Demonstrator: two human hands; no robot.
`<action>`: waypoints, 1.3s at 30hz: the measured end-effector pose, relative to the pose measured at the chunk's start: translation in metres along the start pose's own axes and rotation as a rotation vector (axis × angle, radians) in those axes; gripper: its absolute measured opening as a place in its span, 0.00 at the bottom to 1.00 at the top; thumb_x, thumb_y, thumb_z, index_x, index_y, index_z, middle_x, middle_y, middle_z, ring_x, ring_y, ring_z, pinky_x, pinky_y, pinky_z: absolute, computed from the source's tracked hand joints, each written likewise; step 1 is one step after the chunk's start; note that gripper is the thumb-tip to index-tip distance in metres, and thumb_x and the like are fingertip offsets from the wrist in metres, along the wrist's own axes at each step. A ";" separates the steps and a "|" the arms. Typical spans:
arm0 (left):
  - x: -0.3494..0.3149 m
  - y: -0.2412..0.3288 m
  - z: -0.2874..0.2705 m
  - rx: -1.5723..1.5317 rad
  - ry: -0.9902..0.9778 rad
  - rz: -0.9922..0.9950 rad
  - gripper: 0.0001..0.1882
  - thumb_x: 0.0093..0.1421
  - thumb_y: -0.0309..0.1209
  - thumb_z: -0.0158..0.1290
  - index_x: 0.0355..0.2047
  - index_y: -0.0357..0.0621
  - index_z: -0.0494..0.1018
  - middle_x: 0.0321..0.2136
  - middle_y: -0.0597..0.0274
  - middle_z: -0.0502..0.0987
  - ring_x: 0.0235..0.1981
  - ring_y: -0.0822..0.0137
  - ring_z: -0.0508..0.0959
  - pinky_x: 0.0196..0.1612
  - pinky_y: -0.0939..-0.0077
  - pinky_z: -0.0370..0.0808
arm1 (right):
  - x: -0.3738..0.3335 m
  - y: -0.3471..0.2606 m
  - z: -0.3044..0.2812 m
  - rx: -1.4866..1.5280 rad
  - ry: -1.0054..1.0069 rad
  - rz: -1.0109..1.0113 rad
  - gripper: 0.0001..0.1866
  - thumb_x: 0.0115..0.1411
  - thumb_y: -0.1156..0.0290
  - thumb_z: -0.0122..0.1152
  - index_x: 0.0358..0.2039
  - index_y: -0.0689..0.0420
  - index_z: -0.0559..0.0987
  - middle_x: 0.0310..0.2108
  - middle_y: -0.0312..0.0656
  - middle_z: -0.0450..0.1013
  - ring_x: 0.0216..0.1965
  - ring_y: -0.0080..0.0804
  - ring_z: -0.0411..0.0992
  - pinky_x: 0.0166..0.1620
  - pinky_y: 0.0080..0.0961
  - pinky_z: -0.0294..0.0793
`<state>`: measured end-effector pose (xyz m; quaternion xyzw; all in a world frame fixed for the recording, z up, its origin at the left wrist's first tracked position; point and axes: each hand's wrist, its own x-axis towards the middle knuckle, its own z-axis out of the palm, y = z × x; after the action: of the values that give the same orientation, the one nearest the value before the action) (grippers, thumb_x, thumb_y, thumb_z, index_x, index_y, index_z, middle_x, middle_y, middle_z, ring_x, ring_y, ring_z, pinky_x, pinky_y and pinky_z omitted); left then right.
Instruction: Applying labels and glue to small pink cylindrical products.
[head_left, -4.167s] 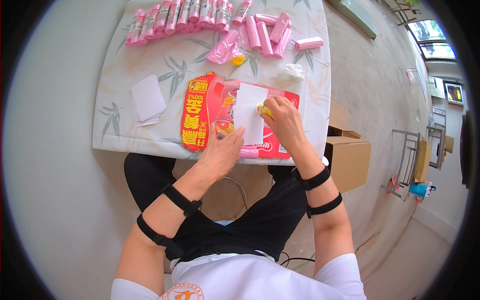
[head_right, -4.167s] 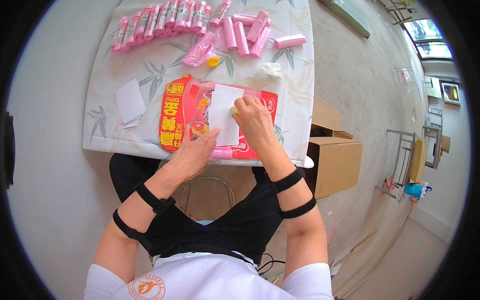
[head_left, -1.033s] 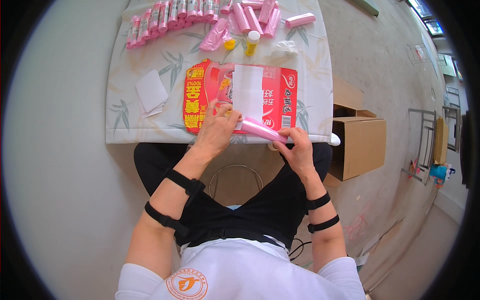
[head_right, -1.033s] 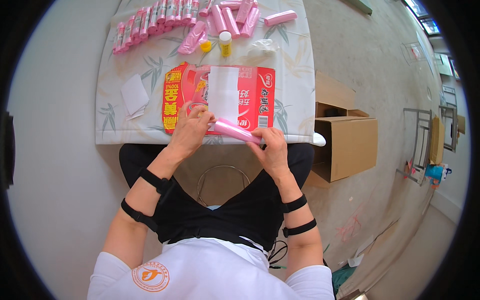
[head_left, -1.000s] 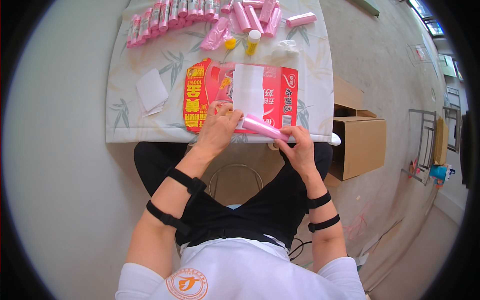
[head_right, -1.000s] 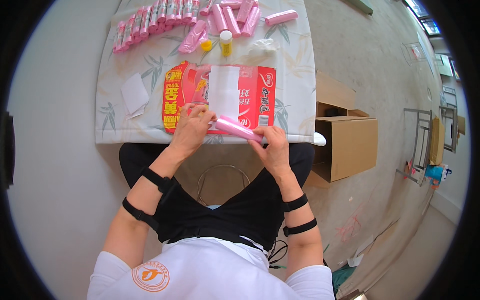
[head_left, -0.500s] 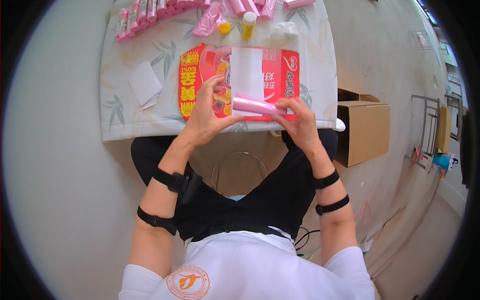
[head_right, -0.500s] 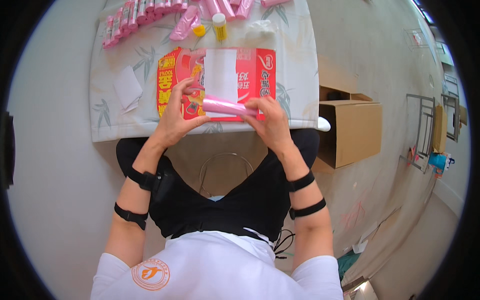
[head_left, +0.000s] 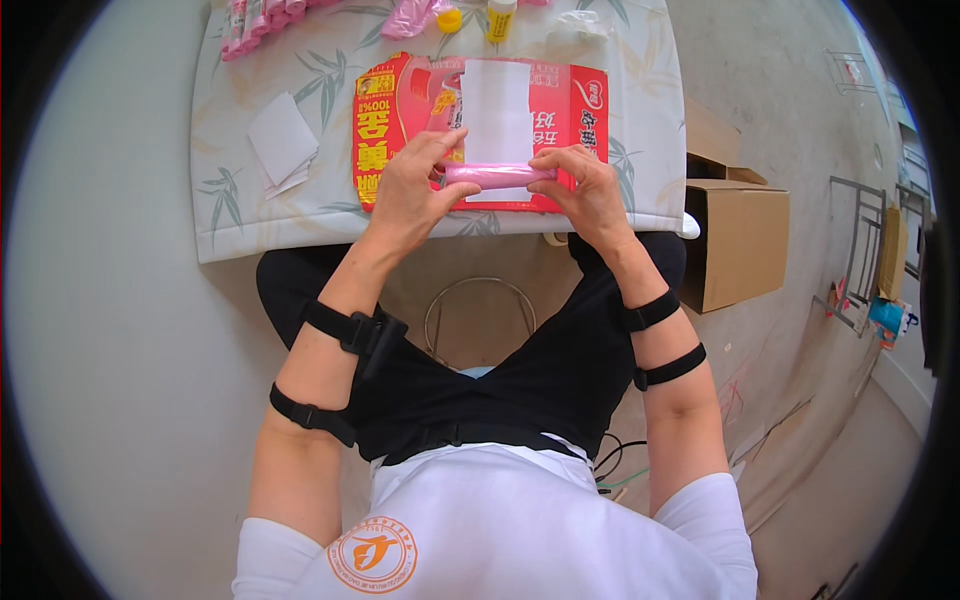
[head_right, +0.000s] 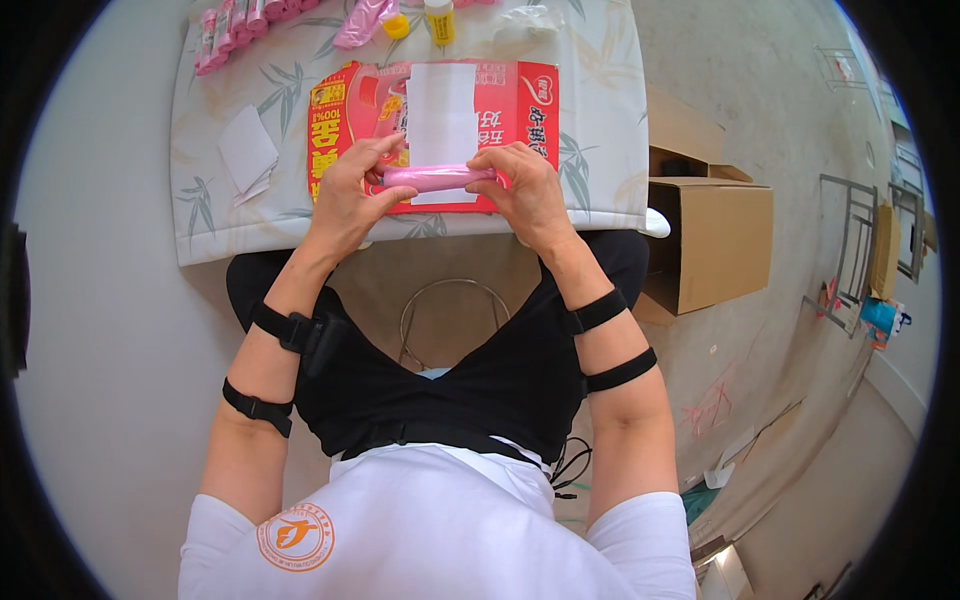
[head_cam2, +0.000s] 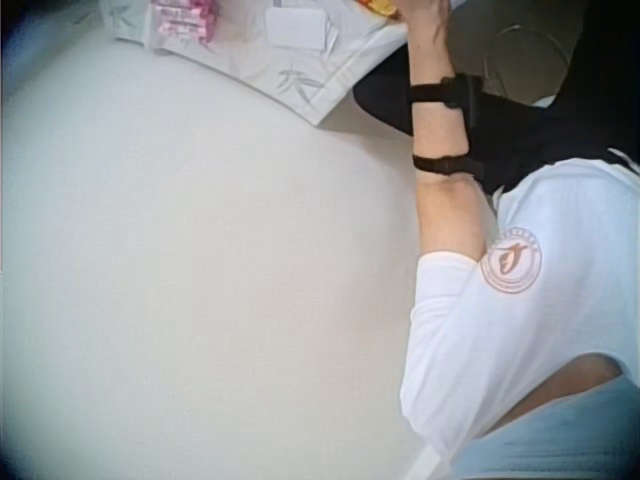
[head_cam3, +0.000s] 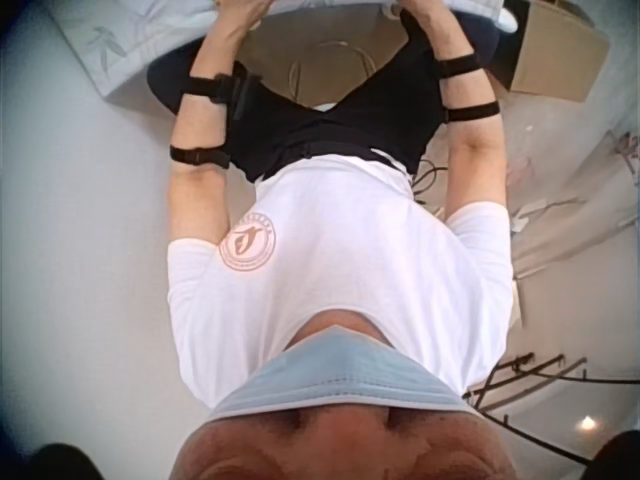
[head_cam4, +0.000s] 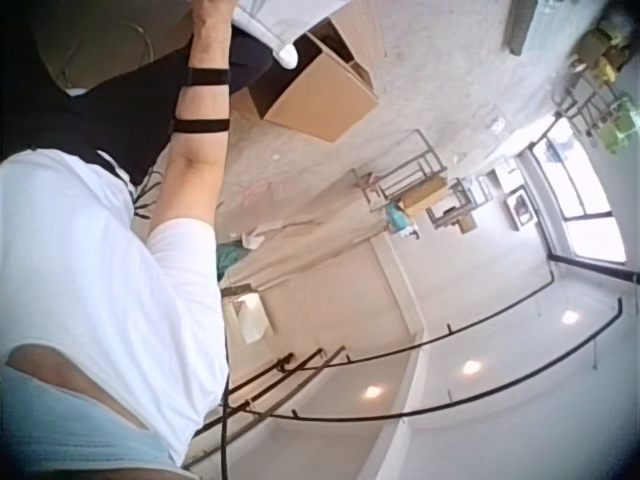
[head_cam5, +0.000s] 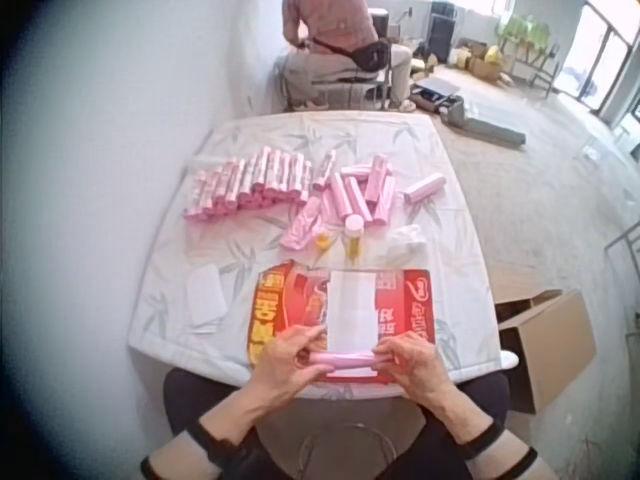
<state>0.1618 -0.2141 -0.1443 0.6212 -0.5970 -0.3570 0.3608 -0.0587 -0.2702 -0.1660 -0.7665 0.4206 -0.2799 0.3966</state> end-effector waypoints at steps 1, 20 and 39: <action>-0.001 -0.003 0.002 -0.011 -0.020 -0.037 0.22 0.45 0.26 0.64 0.43 0.41 0.75 0.29 0.64 0.74 0.32 0.72 0.73 0.37 0.79 0.71 | -0.001 0.001 0.001 -0.008 0.004 -0.006 0.12 0.43 0.76 0.68 0.31 0.58 0.78 0.30 0.39 0.75 0.34 0.36 0.72 0.39 0.28 0.72; 0.004 -0.027 0.008 0.229 -0.002 0.074 0.13 0.43 0.28 0.64 0.32 0.45 0.80 0.25 0.65 0.73 0.32 0.67 0.71 0.36 0.75 0.70 | -0.003 0.008 0.015 -0.112 0.119 -0.002 0.13 0.39 0.72 0.71 0.28 0.54 0.81 0.25 0.34 0.71 0.29 0.30 0.70 0.32 0.26 0.71; 0.009 -0.030 0.008 0.258 -0.047 0.101 0.12 0.44 0.29 0.63 0.31 0.45 0.80 0.26 0.64 0.73 0.31 0.66 0.71 0.36 0.75 0.69 | -0.003 0.015 0.018 -0.115 0.132 -0.004 0.12 0.38 0.72 0.71 0.27 0.53 0.81 0.25 0.34 0.70 0.29 0.29 0.69 0.32 0.26 0.71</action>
<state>0.1693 -0.2227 -0.1749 0.6233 -0.6766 -0.2731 0.2813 -0.0521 -0.2661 -0.1883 -0.7689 0.4595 -0.3058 0.3227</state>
